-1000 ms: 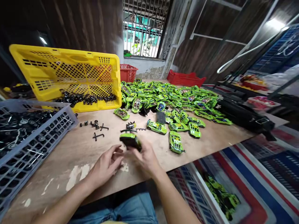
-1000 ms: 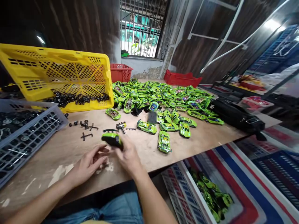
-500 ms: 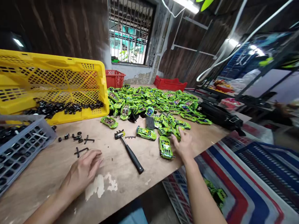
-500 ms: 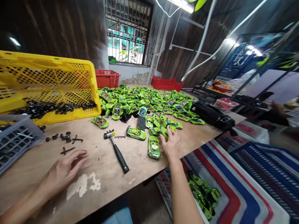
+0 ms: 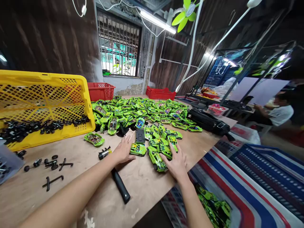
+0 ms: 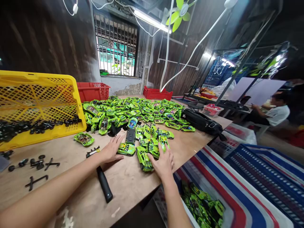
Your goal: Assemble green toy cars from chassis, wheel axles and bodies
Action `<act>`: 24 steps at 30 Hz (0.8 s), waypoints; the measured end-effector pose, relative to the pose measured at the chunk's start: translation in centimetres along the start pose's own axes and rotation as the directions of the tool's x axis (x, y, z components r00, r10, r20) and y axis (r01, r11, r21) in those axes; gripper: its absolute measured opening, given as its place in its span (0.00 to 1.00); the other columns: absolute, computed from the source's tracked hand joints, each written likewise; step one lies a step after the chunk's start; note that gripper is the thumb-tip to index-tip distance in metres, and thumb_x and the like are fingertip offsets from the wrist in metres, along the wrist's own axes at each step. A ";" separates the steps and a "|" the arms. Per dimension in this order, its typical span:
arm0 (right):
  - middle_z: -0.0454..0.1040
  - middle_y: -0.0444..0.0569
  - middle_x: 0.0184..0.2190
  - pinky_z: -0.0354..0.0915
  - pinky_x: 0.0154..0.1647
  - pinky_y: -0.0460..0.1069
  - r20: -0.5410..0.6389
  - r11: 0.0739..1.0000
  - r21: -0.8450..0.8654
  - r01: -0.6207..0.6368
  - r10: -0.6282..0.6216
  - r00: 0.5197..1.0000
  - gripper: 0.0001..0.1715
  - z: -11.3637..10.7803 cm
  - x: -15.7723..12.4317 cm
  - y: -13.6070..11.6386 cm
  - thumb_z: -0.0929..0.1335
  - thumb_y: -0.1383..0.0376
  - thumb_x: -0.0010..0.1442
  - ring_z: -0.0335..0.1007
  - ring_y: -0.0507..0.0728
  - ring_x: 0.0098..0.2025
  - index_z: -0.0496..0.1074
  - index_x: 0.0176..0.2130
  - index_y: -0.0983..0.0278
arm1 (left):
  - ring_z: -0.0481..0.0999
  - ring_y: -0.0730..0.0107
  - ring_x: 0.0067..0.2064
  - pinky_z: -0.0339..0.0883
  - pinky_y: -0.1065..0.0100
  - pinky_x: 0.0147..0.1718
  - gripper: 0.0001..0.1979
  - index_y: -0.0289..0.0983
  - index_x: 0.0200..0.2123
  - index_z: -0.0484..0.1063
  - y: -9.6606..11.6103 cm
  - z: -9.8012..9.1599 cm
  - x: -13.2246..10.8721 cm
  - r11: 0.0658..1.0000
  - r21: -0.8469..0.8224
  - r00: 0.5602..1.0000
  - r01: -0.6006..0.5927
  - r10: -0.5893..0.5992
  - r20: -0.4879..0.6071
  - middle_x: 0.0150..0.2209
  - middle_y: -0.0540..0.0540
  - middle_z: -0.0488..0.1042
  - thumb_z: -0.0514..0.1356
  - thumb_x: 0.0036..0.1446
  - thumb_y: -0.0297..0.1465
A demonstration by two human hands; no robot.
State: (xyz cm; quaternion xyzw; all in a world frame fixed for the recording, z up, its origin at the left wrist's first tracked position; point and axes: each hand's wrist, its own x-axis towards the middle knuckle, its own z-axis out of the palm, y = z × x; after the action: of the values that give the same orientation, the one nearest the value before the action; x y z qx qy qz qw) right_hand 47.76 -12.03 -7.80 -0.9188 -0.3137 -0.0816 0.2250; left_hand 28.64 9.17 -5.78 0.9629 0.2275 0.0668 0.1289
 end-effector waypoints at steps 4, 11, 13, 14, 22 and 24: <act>0.51 0.56 0.67 0.57 0.59 0.68 0.051 0.999 -0.009 -0.037 0.037 0.998 0.45 0.8 1.9 1.8 0.62 0.40 0.56 0.51 0.73 0.65 0.58 0.66 0.55 | 0.43 0.39 0.71 0.45 0.44 0.65 0.58 0.33 0.70 0.39 0.1 0.4 3.2 0.989 -0.010 0.987 -0.150 0.150 0.065 0.70 0.26 0.40 0.68 0.46 0.46; 0.62 0.60 0.61 0.60 0.55 0.69 -0.113 0.997 0.051 0.060 -0.054 0.992 0.50 2.8 3.9 5.1 0.60 0.32 0.51 0.60 0.75 0.60 0.67 0.60 0.61 | 0.61 0.31 0.63 0.60 0.46 0.56 0.51 0.35 0.68 0.51 4.4 1.7 6.9 0.976 0.007 0.969 -0.219 0.217 0.117 0.69 0.23 0.43 0.65 0.47 0.52; 0.66 0.64 0.57 0.59 0.57 0.69 -0.220 0.989 0.108 0.103 -0.078 0.972 0.50 3.2 4.3 6.0 0.57 0.33 0.54 0.62 0.74 0.59 0.70 0.57 0.65 | 0.63 0.35 0.62 0.61 0.48 0.55 0.46 0.36 0.67 0.53 6.3 2.3 7.7 0.975 0.060 0.973 -0.215 0.209 0.095 0.68 0.25 0.46 0.65 0.50 0.48; 0.67 0.65 0.56 0.59 0.58 0.69 -0.260 0.981 0.144 0.128 -0.087 0.962 0.50 3.3 4.5 6.5 0.55 0.34 0.56 0.63 0.74 0.59 0.70 0.57 0.67 | 0.64 0.37 0.61 0.61 0.49 0.54 0.44 0.37 0.66 0.54 7.3 2.7 8.1 0.974 0.076 0.975 -0.215 0.209 0.078 0.68 0.27 0.47 0.65 0.51 0.46; 0.72 0.66 0.52 0.59 0.62 0.66 -0.333 0.962 0.231 0.145 -0.061 0.941 0.44 3.0 4.9 6.7 0.57 0.37 0.55 0.63 0.74 0.60 0.70 0.59 0.58 | 0.61 0.35 0.60 0.62 0.45 0.53 0.49 0.35 0.68 0.47 13.0 4.2 9.8 0.988 -0.003 0.987 0.156 -0.156 -0.021 0.71 0.32 0.41 0.64 0.49 0.48; 0.72 0.66 0.51 0.60 0.61 0.66 -0.336 0.960 0.245 0.135 -0.046 0.941 0.43 2.8 5.1 6.3 0.58 0.38 0.55 0.63 0.74 0.60 0.70 0.59 0.57 | 0.62 0.36 0.60 0.62 0.45 0.52 0.49 0.36 0.67 0.49 12.2 2.3 8.8 0.990 -0.003 0.990 0.138 -0.138 0.002 0.70 0.32 0.41 0.65 0.47 0.49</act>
State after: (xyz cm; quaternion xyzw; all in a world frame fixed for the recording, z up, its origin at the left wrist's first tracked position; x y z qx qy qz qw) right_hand 55.68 -12.42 -11.06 -0.8388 -0.3224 -0.2003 0.3903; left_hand 42.00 2.15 -3.96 0.9447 0.2935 0.0572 0.1349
